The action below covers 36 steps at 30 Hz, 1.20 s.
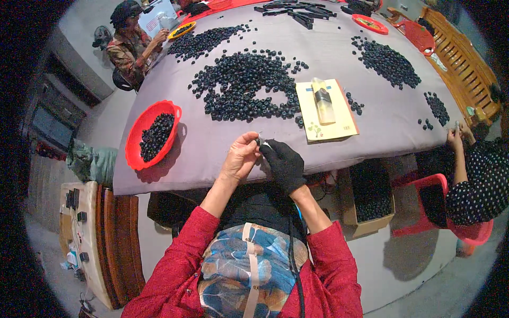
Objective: Sorting and processing small black plastic components at a workshop table.
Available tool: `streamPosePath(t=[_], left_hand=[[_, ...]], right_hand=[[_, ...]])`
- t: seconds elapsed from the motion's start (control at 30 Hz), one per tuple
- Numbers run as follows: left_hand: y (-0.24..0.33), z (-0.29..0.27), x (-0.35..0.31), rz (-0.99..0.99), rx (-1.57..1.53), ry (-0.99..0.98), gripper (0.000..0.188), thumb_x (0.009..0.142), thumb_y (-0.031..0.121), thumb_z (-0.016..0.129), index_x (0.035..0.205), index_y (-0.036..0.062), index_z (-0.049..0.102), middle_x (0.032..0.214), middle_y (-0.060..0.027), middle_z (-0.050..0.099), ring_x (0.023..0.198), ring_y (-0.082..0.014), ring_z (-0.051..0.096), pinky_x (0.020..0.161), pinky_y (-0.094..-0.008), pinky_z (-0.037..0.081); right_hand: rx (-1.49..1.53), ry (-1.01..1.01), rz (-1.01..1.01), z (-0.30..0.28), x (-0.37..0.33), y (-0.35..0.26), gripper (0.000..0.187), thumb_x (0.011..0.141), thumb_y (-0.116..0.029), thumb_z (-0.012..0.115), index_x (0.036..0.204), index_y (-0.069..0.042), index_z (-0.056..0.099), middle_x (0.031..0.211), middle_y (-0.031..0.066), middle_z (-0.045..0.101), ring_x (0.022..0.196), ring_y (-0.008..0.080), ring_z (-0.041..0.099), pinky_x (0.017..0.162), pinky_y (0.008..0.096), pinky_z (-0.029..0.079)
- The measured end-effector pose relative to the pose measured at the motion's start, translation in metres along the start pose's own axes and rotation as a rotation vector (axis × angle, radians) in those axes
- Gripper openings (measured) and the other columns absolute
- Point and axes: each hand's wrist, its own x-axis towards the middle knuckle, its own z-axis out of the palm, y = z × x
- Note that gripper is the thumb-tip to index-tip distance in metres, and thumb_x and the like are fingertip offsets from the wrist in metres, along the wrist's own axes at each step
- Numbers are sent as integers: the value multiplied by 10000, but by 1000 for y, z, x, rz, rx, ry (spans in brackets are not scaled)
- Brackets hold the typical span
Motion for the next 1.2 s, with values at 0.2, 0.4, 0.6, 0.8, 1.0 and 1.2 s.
streamPosePath(t=[0.2,0.4,0.6,0.8,1.0,1.2], left_hand=[[-5,-3,1,22,30,-9,203,781,22,603,979,48,569,819,-20,589,678,-92,554,598,-195,460],[-2,-1,1,27,45,-17,206,781,18,601,982,51,569,831,-13,591,683,-88,560,609,-198,464],[-2,1,-1,35,60,4,200,790,11,584,985,54,567,838,-16,594,687,-86,561,609,-198,468],[-2,1,0,25,60,-18,204,790,11,585,988,53,564,838,-18,594,684,-90,564,608,-203,471],[-1,-4,1,25,62,-51,219,798,20,578,1013,38,539,851,-49,604,721,-125,589,649,-239,488],[-1,0,-1,34,87,-12,219,802,17,572,1017,41,539,811,-28,585,652,-94,543,610,-210,461]], right_hand=[[-33,-67,-32,-4,0,-6,236,819,-171,559,1003,-31,603,930,119,627,830,195,607,730,291,460],[-47,-106,47,-3,2,-9,280,741,-96,588,1022,-101,588,967,99,602,809,261,600,661,334,496],[-111,-96,-74,-4,0,-6,293,744,-105,586,1037,-106,579,983,88,599,823,252,598,673,332,495],[-339,-90,-287,-6,1,-1,307,721,-103,598,1027,-105,579,987,90,597,833,253,597,678,330,494],[-308,-97,-243,-3,0,-1,262,758,-103,561,1019,-104,580,973,90,602,812,251,601,672,327,493],[-259,-161,-127,-5,3,-5,235,790,-131,537,1020,-105,579,953,90,608,801,255,603,670,326,492]])
